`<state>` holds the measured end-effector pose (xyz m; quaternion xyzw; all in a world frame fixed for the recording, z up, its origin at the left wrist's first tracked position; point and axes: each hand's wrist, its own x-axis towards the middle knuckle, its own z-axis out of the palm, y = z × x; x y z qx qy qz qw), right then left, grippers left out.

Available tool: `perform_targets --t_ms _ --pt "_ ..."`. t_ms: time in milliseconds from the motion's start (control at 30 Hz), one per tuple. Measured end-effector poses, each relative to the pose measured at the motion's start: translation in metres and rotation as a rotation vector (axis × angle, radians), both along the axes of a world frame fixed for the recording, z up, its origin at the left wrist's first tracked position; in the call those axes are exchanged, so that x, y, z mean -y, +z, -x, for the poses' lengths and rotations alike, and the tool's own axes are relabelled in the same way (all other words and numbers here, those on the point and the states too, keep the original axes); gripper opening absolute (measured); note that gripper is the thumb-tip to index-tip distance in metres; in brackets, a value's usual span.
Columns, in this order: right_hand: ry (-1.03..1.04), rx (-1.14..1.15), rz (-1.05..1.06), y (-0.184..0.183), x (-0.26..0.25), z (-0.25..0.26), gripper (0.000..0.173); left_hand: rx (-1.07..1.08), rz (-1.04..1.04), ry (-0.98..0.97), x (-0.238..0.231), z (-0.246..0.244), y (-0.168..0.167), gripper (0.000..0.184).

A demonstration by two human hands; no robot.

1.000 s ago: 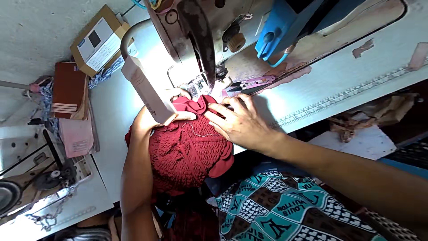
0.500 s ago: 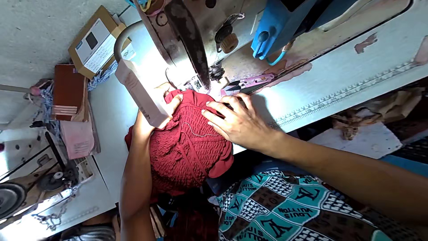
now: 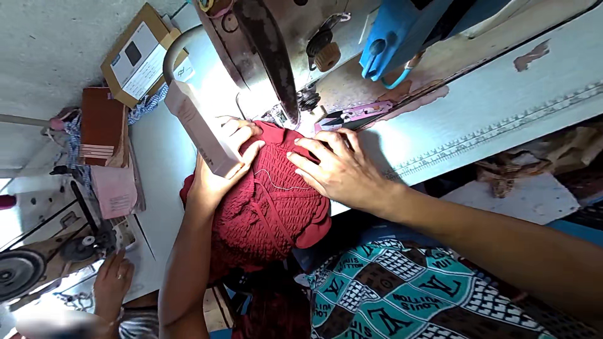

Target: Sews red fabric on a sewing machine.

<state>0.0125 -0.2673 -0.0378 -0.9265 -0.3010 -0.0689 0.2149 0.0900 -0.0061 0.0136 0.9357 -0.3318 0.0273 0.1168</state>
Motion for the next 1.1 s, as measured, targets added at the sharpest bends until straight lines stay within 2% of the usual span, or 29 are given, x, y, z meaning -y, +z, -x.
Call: perform_targets --t_ms 133,267,367,467,600,733,833,900,1033,1100 --pt "0.029 0.034 0.018 0.0 -0.001 -0.002 0.04 0.125 -0.128 -0.03 0.004 0.003 0.0 0.029" --pt "0.071 0.085 0.044 0.0 -0.001 -0.003 0.038 0.267 -0.178 -0.142 0.002 0.016 -0.001 0.021" --pt "0.073 0.087 0.044 -0.002 -0.001 -0.003 0.039 0.22 -0.234 -0.118 -0.004 0.016 -0.002 0.026" --pt "0.073 0.071 0.05 -0.002 -0.001 -0.002 0.04 0.068 -0.092 -0.055 -0.008 0.003 0.0 0.026" --pt "0.073 0.044 0.04 -0.001 0.0 -0.003 0.041 -0.069 -0.074 -0.05 -0.003 -0.009 0.01 0.028" --pt "0.069 0.044 0.027 -0.002 0.0 -0.004 0.041 -0.049 -0.073 -0.096 -0.021 -0.005 0.003 0.031" --pt "0.065 0.039 0.017 -0.004 0.0 -0.004 0.04 0.062 -0.206 -0.117 -0.011 0.003 0.009 0.028" --pt "0.07 0.022 0.023 -0.002 0.001 -0.004 0.041 0.095 -0.221 -0.116 -0.005 0.005 0.007 0.027" --pt "0.065 0.029 0.01 -0.002 0.001 -0.004 0.041 -0.022 0.003 -0.042 -0.007 -0.009 0.005 0.027" --pt "0.068 0.028 0.009 -0.002 0.001 -0.005 0.041 -0.068 0.036 -0.019 -0.009 -0.014 0.004 0.025"
